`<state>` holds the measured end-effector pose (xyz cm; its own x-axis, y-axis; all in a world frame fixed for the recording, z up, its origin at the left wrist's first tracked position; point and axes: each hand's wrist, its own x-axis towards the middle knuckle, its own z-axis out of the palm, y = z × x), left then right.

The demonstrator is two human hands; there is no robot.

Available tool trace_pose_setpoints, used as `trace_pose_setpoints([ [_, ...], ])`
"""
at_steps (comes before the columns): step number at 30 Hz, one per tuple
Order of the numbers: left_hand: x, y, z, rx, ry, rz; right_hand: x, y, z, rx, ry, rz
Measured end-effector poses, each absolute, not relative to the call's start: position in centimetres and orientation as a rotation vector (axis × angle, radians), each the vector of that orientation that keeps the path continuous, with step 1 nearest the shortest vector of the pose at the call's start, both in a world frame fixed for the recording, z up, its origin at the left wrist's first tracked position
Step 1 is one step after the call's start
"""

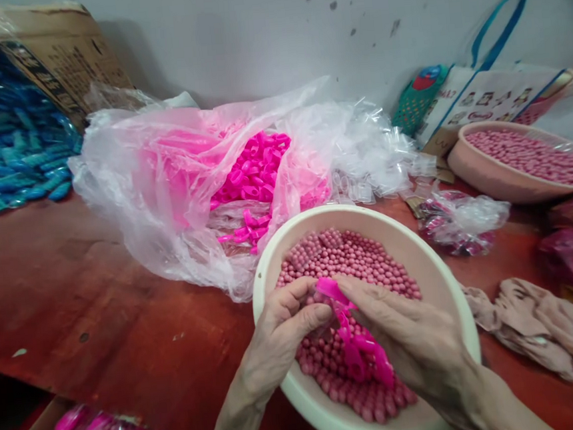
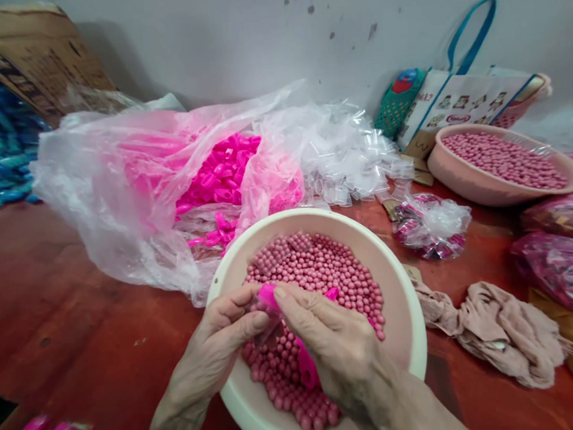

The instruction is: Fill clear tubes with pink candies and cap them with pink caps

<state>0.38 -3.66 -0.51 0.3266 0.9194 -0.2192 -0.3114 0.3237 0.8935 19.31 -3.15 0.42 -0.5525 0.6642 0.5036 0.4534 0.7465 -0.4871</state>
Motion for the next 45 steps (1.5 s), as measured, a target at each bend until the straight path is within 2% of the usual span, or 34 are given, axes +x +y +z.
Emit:
trace_pose_setpoints([
  [11,0.7,-3.8,-0.6,0.778,0.748,1.068,17.9,-3.3,0.0,-0.719,-2.265,0.330],
  [16,0.5,-3.9,-0.6,0.846,0.802,1.002,18.5,-2.8,0.6,-0.782,-2.155,0.542],
  [23,0.4,-3.9,-0.5,0.994,0.924,0.935,18.6,-1.8,1.6,-0.841,-1.849,0.999],
  [30,0.5,-3.9,-0.3,1.197,1.038,0.925,17.7,-2.0,1.4,-0.865,-1.801,0.803],
  [36,0.3,-4.0,-0.1,1.160,1.002,0.920,18.1,-1.5,1.3,-0.962,-1.649,1.080],
  [42,0.4,-3.9,0.1,1.247,1.061,0.927,17.5,-2.0,0.6,-0.918,-1.614,0.960],
  [45,0.5,-4.1,0.3,1.335,1.110,0.927,17.3,-2.2,0.6,-0.999,-1.569,1.032],
])
